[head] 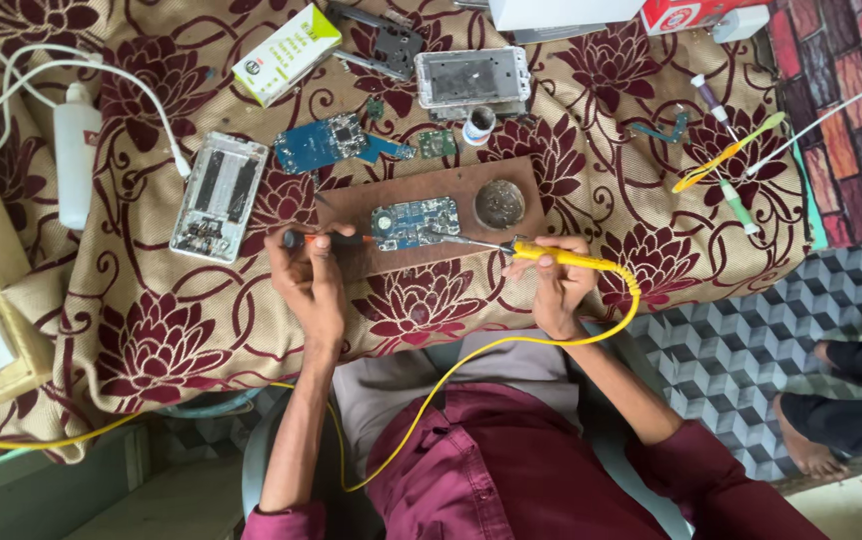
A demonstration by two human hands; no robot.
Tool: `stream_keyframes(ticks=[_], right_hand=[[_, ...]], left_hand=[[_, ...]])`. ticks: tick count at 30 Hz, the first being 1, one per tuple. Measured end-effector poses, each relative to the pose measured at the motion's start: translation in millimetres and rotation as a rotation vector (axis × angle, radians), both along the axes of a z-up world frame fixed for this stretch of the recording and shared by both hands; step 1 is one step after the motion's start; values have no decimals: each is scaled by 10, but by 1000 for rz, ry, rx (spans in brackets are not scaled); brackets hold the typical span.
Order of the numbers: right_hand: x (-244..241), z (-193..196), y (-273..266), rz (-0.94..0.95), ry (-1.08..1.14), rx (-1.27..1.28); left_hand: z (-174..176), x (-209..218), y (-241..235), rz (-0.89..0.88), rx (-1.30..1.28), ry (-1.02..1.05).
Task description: The person solders a small blue circuit board using a soldering iron and solder wire. They repeatedly apply heat and solder to various points on the board while holding it steady with a screwdriver.
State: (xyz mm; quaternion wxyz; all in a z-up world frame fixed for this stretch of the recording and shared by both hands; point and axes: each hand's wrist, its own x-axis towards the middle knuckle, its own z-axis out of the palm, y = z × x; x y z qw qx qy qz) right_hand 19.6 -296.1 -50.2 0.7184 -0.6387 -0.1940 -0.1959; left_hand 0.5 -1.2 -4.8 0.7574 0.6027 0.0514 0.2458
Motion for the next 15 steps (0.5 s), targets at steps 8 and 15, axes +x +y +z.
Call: stream_keyframes(ticks=[8, 15], right_hand=[[-60, -6, 3, -48, 62, -1], [-69, 2, -10, -49, 70, -47]], left_hand=[[-23, 8, 14, 10, 46, 20], [-24, 8, 33, -5, 75, 33]])
